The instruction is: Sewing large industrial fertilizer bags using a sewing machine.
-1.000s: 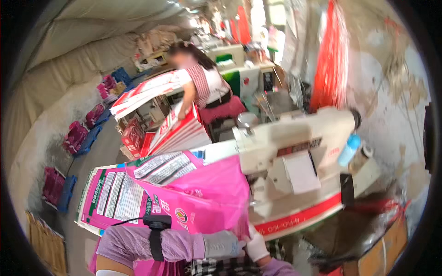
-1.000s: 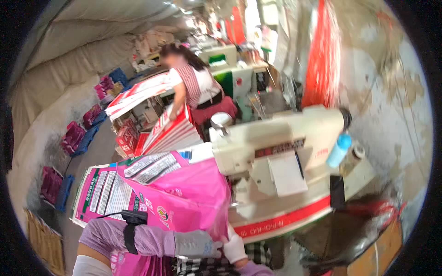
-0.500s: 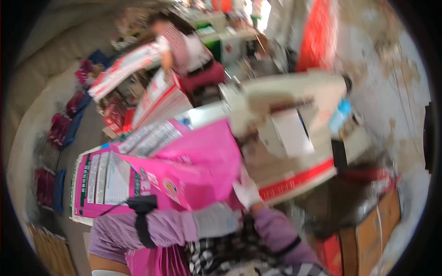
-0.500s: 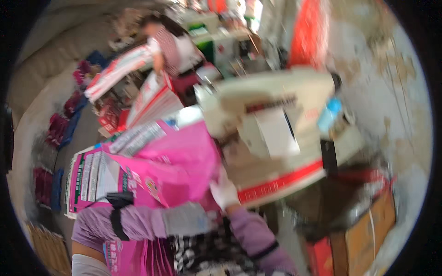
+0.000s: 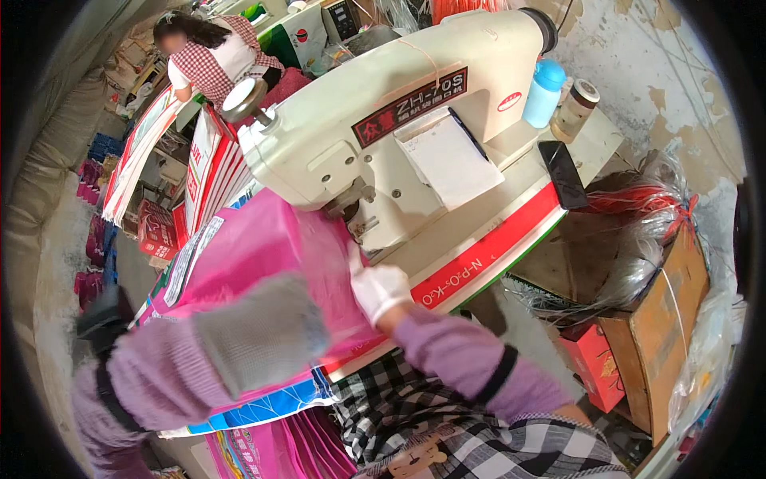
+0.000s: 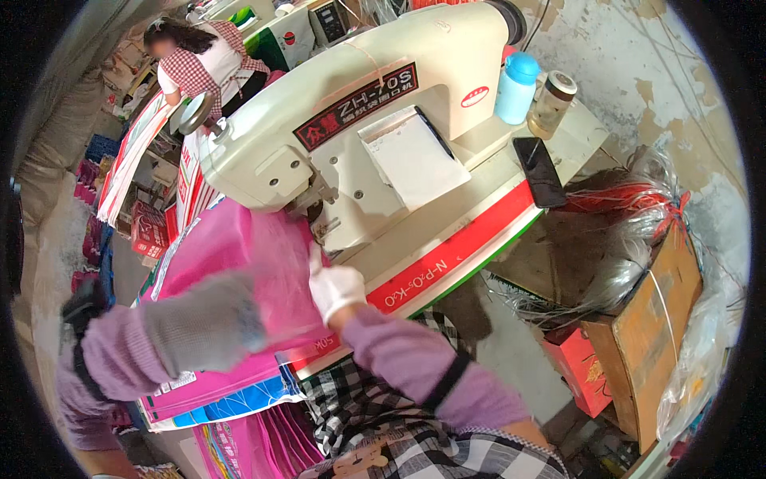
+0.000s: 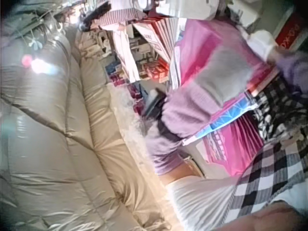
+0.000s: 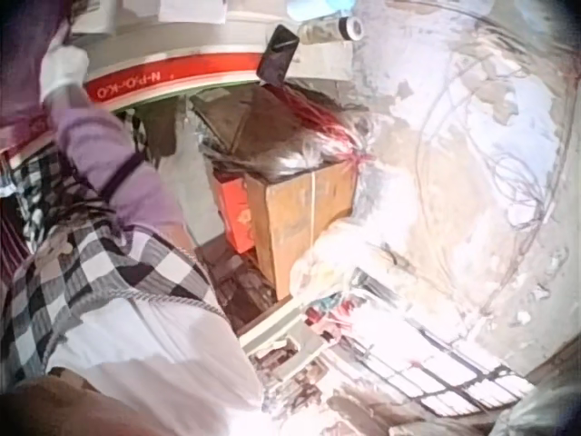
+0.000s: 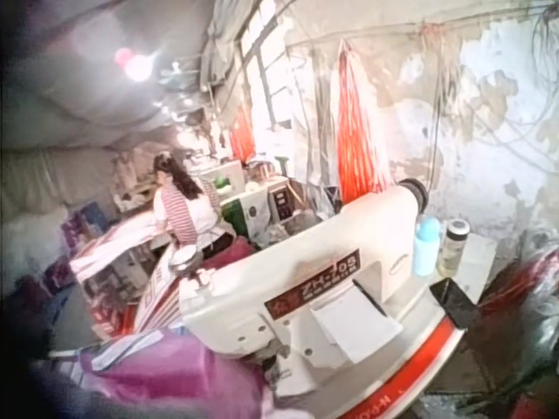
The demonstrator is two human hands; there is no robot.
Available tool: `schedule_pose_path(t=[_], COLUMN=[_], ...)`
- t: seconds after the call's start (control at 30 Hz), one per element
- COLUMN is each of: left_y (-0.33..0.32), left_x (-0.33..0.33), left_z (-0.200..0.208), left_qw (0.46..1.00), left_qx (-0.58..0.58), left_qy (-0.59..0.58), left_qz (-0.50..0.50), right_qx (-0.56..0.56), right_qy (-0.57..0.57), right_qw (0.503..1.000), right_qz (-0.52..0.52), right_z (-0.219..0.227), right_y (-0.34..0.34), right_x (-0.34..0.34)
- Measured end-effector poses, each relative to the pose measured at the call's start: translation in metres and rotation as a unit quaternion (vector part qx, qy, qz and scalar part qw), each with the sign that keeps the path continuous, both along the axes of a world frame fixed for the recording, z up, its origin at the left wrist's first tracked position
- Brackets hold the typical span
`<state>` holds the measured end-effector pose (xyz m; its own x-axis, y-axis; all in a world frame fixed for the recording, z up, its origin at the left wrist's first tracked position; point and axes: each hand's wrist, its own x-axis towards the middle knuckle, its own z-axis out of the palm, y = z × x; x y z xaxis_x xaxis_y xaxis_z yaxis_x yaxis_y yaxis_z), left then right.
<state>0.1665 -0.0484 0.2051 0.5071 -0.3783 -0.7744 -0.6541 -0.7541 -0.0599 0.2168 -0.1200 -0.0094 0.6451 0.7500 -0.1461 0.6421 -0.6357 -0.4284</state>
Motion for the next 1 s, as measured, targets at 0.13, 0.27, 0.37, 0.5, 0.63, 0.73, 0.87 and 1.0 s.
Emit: schedule_pose_path(t=[0.13,0.27,0.37,0.5,0.63,0.73,0.87,1.0], left_y=[-0.001,0.013,0.015,0.002,-0.066,-0.043,0.058,0.057], left_x=[0.027,0.051,0.040,-0.039,-0.041,-0.037,0.009,-0.037], left_z=[-0.007,-0.014,-0.020,-0.076,-0.111,-0.102,-0.022,-0.020], left_qw=[0.985,0.981,0.975,0.982,0.979,0.970,0.995,0.849], left_qx=[0.003,-0.013,-0.027,-0.143,-0.156,-0.231,0.066,-0.400], left_qy=[0.157,0.127,0.120,0.039,0.069,-0.013,-0.026,0.050], left_qz=[0.075,0.147,0.183,0.115,0.114,0.069,0.066,0.340], right_qx=[-0.005,0.059,0.030,0.055,0.033,0.011,-0.050,-0.038], right_qy=[0.056,0.104,0.038,0.104,0.165,0.066,0.039,-0.060], right_qw=[0.995,0.990,0.997,0.992,0.985,0.998,0.998,0.997], right_qz=[-0.084,-0.074,-0.065,-0.040,-0.041,-0.011,0.019,-0.013], right_z=[-0.035,-0.037,-0.029,-0.019,-0.005,-0.005,0.013,-0.021], right_y=[0.041,0.039,0.028,0.003,-0.017,-0.052,-0.038,0.018], right_x=[0.018,0.017,0.017,0.015,-0.019,-0.026,-0.025,0.017])
